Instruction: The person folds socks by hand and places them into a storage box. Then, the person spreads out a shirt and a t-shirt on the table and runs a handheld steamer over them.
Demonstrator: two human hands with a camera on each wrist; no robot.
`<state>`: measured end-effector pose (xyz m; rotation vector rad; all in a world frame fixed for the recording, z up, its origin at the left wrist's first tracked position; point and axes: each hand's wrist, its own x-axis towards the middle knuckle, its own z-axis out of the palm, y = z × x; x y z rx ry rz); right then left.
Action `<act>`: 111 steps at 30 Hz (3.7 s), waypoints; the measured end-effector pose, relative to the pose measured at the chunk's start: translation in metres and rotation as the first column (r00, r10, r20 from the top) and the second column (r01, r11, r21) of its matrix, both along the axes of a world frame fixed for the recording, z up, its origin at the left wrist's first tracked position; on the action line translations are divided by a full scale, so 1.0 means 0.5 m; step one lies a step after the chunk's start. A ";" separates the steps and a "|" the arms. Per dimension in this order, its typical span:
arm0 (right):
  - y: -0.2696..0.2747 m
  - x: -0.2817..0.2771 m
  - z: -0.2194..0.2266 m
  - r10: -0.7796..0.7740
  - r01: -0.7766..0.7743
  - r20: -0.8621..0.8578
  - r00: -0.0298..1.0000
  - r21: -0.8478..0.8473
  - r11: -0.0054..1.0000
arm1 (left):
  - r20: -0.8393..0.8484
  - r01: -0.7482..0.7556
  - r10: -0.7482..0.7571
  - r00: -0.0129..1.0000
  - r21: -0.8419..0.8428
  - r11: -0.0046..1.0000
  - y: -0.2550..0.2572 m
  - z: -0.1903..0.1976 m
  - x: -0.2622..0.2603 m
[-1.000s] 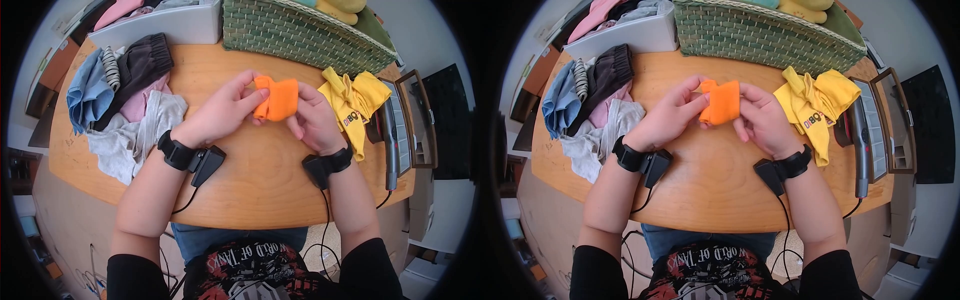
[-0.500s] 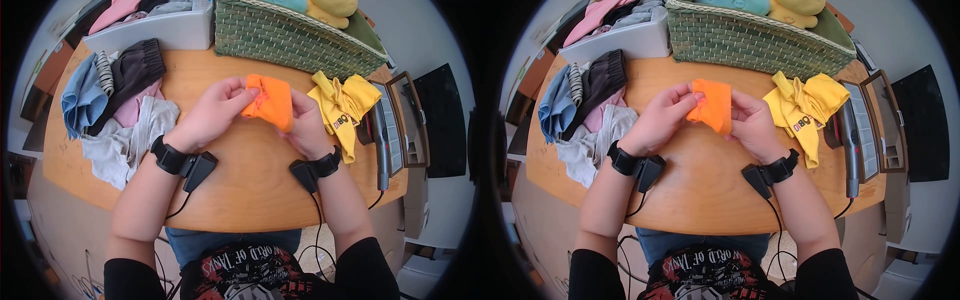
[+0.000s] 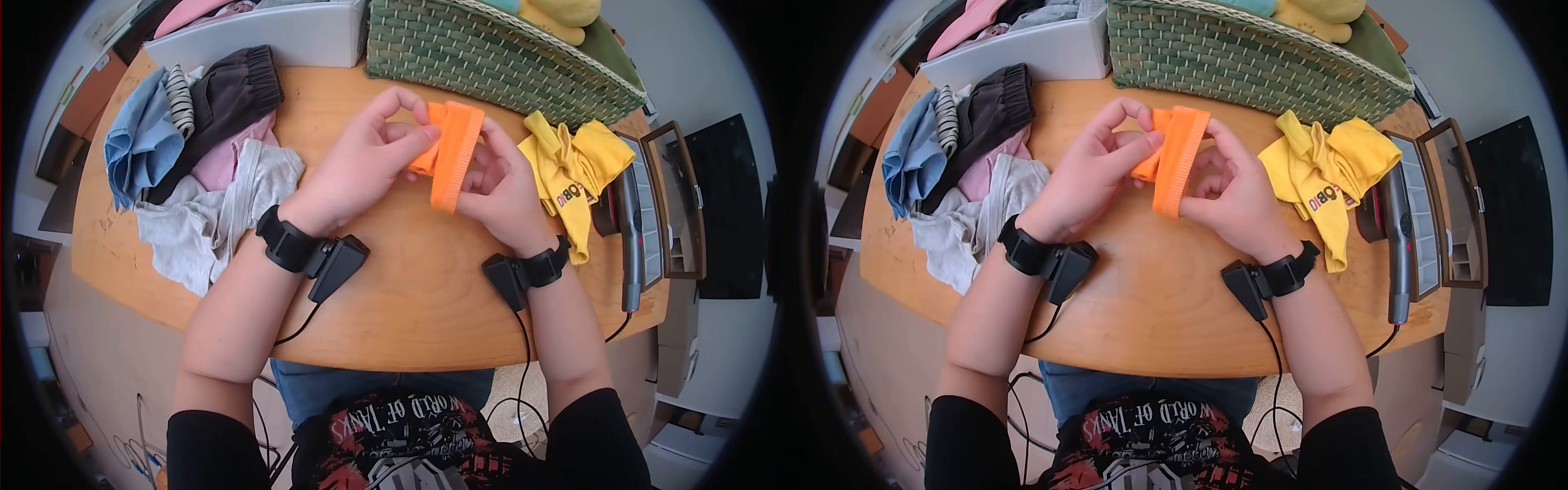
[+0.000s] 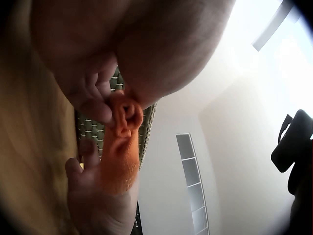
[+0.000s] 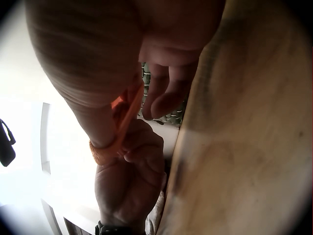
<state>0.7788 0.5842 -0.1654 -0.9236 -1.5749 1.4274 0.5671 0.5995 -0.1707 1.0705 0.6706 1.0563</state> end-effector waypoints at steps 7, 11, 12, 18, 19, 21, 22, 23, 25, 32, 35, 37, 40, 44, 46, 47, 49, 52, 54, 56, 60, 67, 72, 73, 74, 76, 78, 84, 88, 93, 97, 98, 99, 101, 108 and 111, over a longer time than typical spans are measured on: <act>-0.006 -0.002 -0.002 -0.014 0.013 0.030 0.999 0.028 1.000 | -0.092 0.052 -0.051 0.994 0.014 0.999 -0.019 0.011 0.018; -0.017 -0.010 0.007 -0.065 0.052 0.095 0.993 0.135 0.989 | -0.241 0.023 0.010 0.970 0.137 0.990 -0.023 0.004 0.025; -0.017 -0.011 0.008 -0.064 0.051 0.095 0.993 0.134 0.990 | -0.241 0.022 0.012 0.970 0.135 0.991 -0.024 0.006 0.024; -0.015 -0.007 0.011 -0.055 0.036 0.101 0.993 0.183 0.982 | -0.174 0.053 -0.038 0.984 0.083 0.995 -0.028 0.039 0.009; -0.016 -0.008 0.011 -0.045 0.032 0.073 0.996 0.168 0.985 | -0.148 0.093 -0.084 0.985 0.055 0.994 -0.028 0.042 0.004; -0.018 -0.010 0.014 -0.036 0.029 0.045 0.998 0.155 0.988 | -0.122 0.134 -0.130 0.984 0.030 0.990 -0.027 0.044 -0.002; -0.018 -0.011 0.015 -0.034 0.032 0.013 0.999 0.125 0.992 | -0.090 0.159 -0.159 0.983 0.000 0.987 -0.026 0.045 -0.004; -0.019 -0.012 0.016 -0.032 0.034 -0.019 0.999 0.096 0.995 | -0.057 0.184 -0.186 0.981 -0.029 0.982 -0.025 0.045 -0.004; -0.016 -0.010 0.006 -0.024 0.029 -0.043 0.999 0.112 0.993 | -0.038 0.158 -0.159 0.987 -0.023 0.987 -0.025 0.030 0.007; -0.017 -0.007 0.012 -0.009 0.009 0.006 1.000 0.043 0.999 | -0.001 0.123 -0.123 0.992 -0.049 0.991 -0.023 0.008 0.018; -0.019 -0.006 0.019 0.010 -0.011 0.021 1.000 0.044 0.999 | 0.045 0.160 -0.157 0.987 -0.091 0.983 -0.023 0.013 0.012; -0.017 -0.004 0.018 0.023 -0.024 0.023 0.999 0.037 0.999 | 0.053 0.187 -0.183 0.982 -0.091 0.978 -0.019 0.005 0.005; -0.015 0.000 0.009 0.051 -0.051 -0.009 0.999 0.038 0.998 | 0.055 0.234 -0.230 0.972 -0.094 0.968 -0.016 0.006 -0.003; -0.005 0.005 -0.004 0.169 -0.164 -0.034 0.985 0.127 0.978 | 0.017 0.261 -0.261 0.965 -0.102 0.960 -0.018 -0.001 0.003; -0.009 0.006 0.000 0.164 -0.159 -0.040 0.986 0.095 0.983 | 0.001 0.238 -0.239 0.971 -0.095 0.967 -0.021 0.003 0.010; -0.011 0.007 0.002 0.157 -0.154 -0.047 0.987 0.062 0.986 | -0.015 0.215 -0.217 0.976 -0.088 0.973 -0.022 0.005 0.012; -0.008 0.009 0.000 0.156 -0.152 -0.049 0.987 0.068 0.986 | -0.002 0.209 -0.210 0.978 -0.090 0.974 -0.026 0.010 0.011; -0.008 0.008 0.000 0.155 -0.152 -0.059 0.986 0.064 0.986 | 0.010 0.216 -0.217 0.976 -0.113 0.970 -0.027 0.011 0.009; -0.008 0.008 0.003 0.156 -0.153 -0.065 0.986 0.054 0.987 | 0.010 0.229 -0.230 0.973 -0.135 0.964 -0.027 0.012 0.007; -0.011 0.008 0.010 0.191 -0.191 -0.015 0.981 0.022 0.981 | -0.027 0.234 -0.239 0.971 -0.113 0.966 -0.027 0.015 0.006; -0.015 0.008 0.021 0.225 -0.224 0.009 0.974 -0.053 0.973 | -0.060 0.244 -0.250 0.966 -0.096 0.965 -0.027 0.015 0.007; 0.000 0.026 -0.003 0.234 -0.243 0.139 0.962 0.052 0.969 | -0.071 0.303 -0.306 0.949 -0.059 0.951 -0.024 0.004 0.009; -0.010 0.012 0.013 0.175 -0.175 0.003 0.985 0.000 0.985 | -0.030 0.256 -0.258 0.966 -0.061 0.965 -0.026 0.005 0.012; -0.010 0.014 0.014 0.161 -0.162 0.018 0.987 0.008 0.987 | -0.034 0.275 -0.276 0.961 -0.025 0.961 -0.024 0.005 0.008; -0.010 0.017 0.014 0.148 -0.148 0.033 0.988 0.016 0.989 | -0.038 0.294 -0.294 0.955 0.011 0.956 -0.023 0.007 0.006; -0.002 0.026 -0.001 0.132 -0.134 0.032 0.991 0.071 0.988 | 0.029 0.289 -0.288 0.957 -0.055 0.956 -0.027 0.020 0.006; 0.001 0.028 -0.009 0.116 -0.119 0.030 0.993 0.127 0.985 | 0.094 0.286 -0.276 0.956 -0.121 0.950 -0.028 0.022 0.007; 0.001 0.024 -0.006 0.105 -0.114 0.066 0.992 0.159 0.981 | 0.109 0.201 -0.182 0.977 -0.208 0.957 -0.026 0.012 0.017; -0.003 0.023 0.003 0.064 -0.093 0.172 0.983 0.164 0.982 | 0.085 0.211 -0.195 0.977 -0.269 0.940 -0.029 0.020 0.014; -0.007 0.019 0.015 0.056 -0.106 0.277 0.959 0.169 0.980 | 0.035 0.194 -0.193 0.981 -0.292 0.937 -0.029 0.014 0.011; -0.006 0.020 0.011 0.013 -0.080 0.281 0.960 0.228 0.970 | 0.020 0.165 -0.166 0.986 -0.251 0.954 -0.027 0.005 0.012; -0.005 0.020 0.009 0.001 -0.072 0.267 0.964 0.255 0.964 | 0.041 0.159 -0.154 0.987 -0.240 0.958 -0.027 0.004 0.013; -0.006 0.019 0.007 0.001 -0.072 0.267 0.964 0.256 0.964 | 0.041 0.159 -0.154 0.987 -0.239 0.958 -0.028 0.006 0.014; -0.006 0.013 0.005 -0.037 -0.022 0.172 0.984 0.327 0.945 | 0.198 0.241 -0.191 0.961 -0.274 0.931 -0.032 0.015 0.016; -0.007 0.010 0.005 -0.154 0.123 0.091 0.984 0.279 0.952 | 0.181 0.271 -0.235 0.955 -0.209 0.940 -0.039 0.033 0.019; -0.003 0.010 0.000 -0.168 0.117 0.120 0.978 0.351 0.929 | 0.124 0.226 -0.208 0.970 -0.148 0.963 -0.043 0.034 0.028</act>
